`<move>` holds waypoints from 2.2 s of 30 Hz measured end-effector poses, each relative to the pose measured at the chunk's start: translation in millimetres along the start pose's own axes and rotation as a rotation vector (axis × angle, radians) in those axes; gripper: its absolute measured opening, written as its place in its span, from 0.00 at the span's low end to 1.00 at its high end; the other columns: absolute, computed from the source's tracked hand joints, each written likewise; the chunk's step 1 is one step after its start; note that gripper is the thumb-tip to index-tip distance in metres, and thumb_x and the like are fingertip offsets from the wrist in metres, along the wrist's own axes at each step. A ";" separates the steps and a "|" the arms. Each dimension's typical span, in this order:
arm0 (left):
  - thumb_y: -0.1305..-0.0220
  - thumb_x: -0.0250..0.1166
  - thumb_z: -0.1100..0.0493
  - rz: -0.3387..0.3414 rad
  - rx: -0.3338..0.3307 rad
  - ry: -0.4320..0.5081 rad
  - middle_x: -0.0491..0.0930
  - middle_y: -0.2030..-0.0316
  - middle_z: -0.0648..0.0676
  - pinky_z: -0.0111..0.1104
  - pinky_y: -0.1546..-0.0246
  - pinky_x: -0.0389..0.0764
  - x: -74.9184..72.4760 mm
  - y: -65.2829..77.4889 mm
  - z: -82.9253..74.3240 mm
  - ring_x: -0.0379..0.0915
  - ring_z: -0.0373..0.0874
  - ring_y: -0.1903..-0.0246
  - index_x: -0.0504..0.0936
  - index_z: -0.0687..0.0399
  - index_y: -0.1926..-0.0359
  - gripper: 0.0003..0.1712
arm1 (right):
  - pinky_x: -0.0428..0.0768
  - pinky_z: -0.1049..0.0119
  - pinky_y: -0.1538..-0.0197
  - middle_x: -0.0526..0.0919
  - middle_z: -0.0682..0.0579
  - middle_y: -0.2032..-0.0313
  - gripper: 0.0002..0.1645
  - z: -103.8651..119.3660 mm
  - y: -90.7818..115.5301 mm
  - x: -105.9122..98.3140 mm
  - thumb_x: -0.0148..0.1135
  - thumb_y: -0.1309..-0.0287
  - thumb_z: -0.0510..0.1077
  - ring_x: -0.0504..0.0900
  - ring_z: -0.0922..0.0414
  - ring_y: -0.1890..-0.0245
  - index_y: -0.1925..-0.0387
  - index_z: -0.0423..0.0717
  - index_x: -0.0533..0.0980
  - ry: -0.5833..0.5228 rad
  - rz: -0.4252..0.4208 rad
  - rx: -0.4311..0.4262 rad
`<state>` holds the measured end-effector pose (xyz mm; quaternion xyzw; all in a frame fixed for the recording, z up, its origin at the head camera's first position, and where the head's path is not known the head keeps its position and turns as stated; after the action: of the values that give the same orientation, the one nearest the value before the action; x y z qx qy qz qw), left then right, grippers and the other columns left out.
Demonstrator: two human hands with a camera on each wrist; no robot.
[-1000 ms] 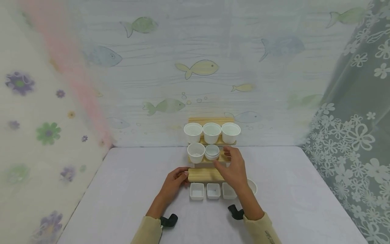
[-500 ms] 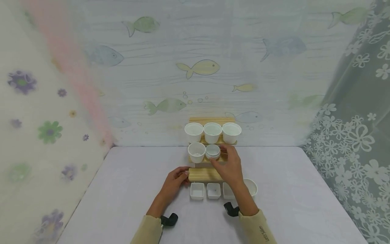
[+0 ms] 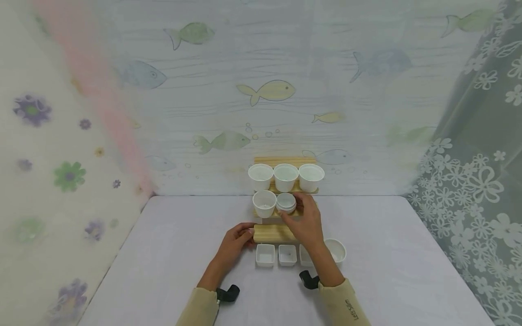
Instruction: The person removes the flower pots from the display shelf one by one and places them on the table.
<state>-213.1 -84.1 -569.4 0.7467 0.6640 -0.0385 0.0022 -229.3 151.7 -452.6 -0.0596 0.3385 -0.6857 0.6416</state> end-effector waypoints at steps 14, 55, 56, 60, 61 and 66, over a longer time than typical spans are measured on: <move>0.20 0.63 0.54 0.019 0.012 -0.011 0.86 0.57 0.56 0.32 0.59 0.84 1.4 -1.5 0.8 0.82 0.46 0.59 0.79 0.60 0.34 0.21 | 0.80 0.55 0.35 0.78 0.43 0.41 0.39 -5.8 -0.3 1.4 0.82 0.45 0.36 0.80 0.48 0.38 0.35 0.41 0.72 0.005 -0.003 0.007; 0.21 0.63 0.54 0.014 -0.003 -0.008 0.86 0.57 0.57 0.32 0.60 0.84 -6.2 -10.3 0.3 0.82 0.47 0.60 0.80 0.58 0.36 0.20 | 0.81 0.49 0.40 0.80 0.40 0.41 0.41 -1.7 2.0 -19.1 0.82 0.47 0.40 0.82 0.44 0.43 0.35 0.36 0.72 0.139 0.035 0.139; 0.21 0.63 0.54 0.014 -0.004 -0.009 0.86 0.58 0.57 0.32 0.60 0.84 -6.5 -10.6 0.0 0.82 0.47 0.60 0.80 0.58 0.36 0.20 | 0.81 0.49 0.39 0.80 0.40 0.41 0.41 -1.5 2.1 -20.0 0.82 0.47 0.40 0.82 0.44 0.42 0.34 0.36 0.72 0.134 0.035 0.146; 0.20 0.62 0.55 0.015 0.000 -0.020 0.85 0.58 0.57 0.32 0.60 0.84 -7.5 -11.5 -1.9 0.81 0.47 0.60 0.80 0.59 0.36 0.20 | 0.81 0.49 0.37 0.79 0.41 0.39 0.43 -1.3 2.2 -21.0 0.83 0.47 0.40 0.81 0.45 0.40 0.33 0.36 0.71 0.112 0.038 0.152; 0.20 0.62 0.55 0.018 0.001 -0.020 0.85 0.58 0.57 0.32 0.60 0.84 -7.6 -12.0 -2.1 0.81 0.47 0.60 0.80 0.60 0.36 0.20 | 0.81 0.49 0.37 0.79 0.41 0.39 0.43 -1.0 2.4 -20.9 0.83 0.47 0.39 0.81 0.45 0.40 0.33 0.36 0.71 0.109 0.038 0.150; 0.20 0.63 0.54 0.024 0.007 -0.009 0.86 0.58 0.57 0.31 0.61 0.84 -7.7 -13.9 -0.6 0.82 0.46 0.60 0.81 0.58 0.36 0.19 | 0.82 0.50 0.37 0.79 0.41 0.39 0.43 2.4 4.1 -21.4 0.83 0.48 0.38 0.82 0.46 0.41 0.32 0.38 0.72 0.116 0.032 0.115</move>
<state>-227.7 -90.0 -567.6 0.7545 0.6548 -0.0443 0.0033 -221.0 170.7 -445.5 0.0228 0.3361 -0.6961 0.6340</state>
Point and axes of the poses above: each hand's wrist, its own y-axis away from the middle knuckle, its own x-axis out of the palm, z = x × y, the point moved 7 cm from there along -y, towards the middle knuckle
